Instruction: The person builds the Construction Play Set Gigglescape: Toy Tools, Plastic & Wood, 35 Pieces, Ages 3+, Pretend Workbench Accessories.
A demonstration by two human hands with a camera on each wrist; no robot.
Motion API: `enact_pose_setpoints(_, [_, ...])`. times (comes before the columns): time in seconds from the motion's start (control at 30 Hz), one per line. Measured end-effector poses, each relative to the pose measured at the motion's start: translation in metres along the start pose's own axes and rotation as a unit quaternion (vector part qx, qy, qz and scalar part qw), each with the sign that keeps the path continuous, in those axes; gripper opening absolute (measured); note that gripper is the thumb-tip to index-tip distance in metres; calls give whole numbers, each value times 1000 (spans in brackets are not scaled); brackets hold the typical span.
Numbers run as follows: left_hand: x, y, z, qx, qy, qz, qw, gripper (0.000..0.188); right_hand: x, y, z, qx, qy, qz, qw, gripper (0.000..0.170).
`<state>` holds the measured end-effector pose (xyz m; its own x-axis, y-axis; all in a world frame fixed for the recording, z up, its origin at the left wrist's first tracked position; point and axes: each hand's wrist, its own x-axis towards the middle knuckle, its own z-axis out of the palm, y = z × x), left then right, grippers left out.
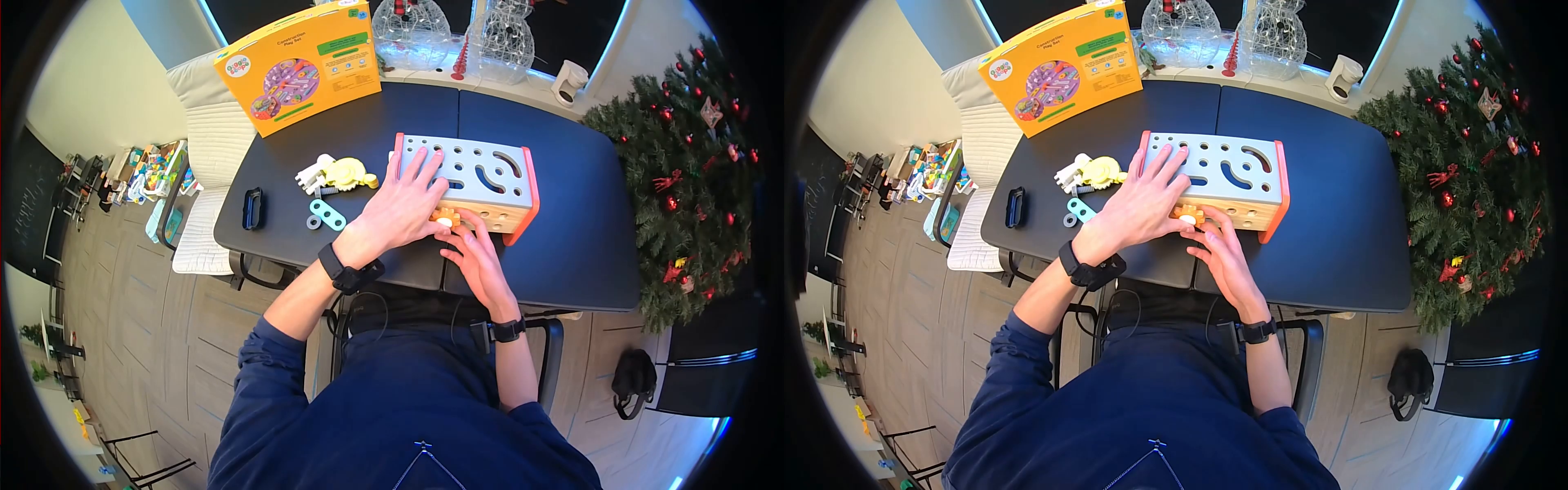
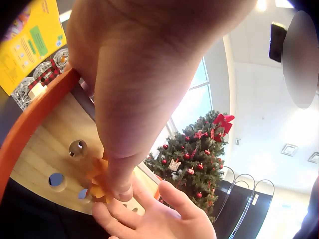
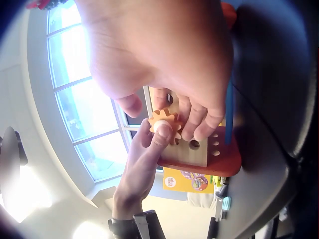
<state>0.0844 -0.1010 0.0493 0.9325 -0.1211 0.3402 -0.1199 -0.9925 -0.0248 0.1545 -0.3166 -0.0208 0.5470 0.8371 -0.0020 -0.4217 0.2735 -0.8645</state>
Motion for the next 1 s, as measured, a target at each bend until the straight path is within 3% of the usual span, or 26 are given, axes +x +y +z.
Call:
enact_pose_setpoints(0.13, [0, 1, 0, -12, 26, -2, 1000, 62, 1, 2, 1, -8, 0, -6, 1000, 50])
enact_pose_setpoints(0.43, [-1, 2, 1, -36, 26, -20, 999, 58, -1, 2, 6, -102, 34, -18, 994, 45])
enact_pose_setpoints(0.57, [-1, 0, -13, -173, 10, -40, 984, 49, -5, 1, 3, -164, 62, 1, 984, 37])
enact_pose_setpoints(0.67, [-11, -14, -14, -372, 133, -132, 909, 42, -6, -3, -6, -230, 3, 89, 969, 30])
enact_pose_setpoints(0.73, [-30, -33, -9, -301, 205, -155, 918, 33, -12, -7, -4, -290, -78, 108, 948, 24])
enact_pose_setpoints(0.87, [-88, -85, 20, -85, 116, -326, 934, 27, -21, -16, 14, -369, -180, 129, 903, 26])
enact_pose_setpoints(1.0, [-136, -131, 57, 32, 46, -350, 935, 31, -19, -22, 26, -402, -207, 115, 885, 29])
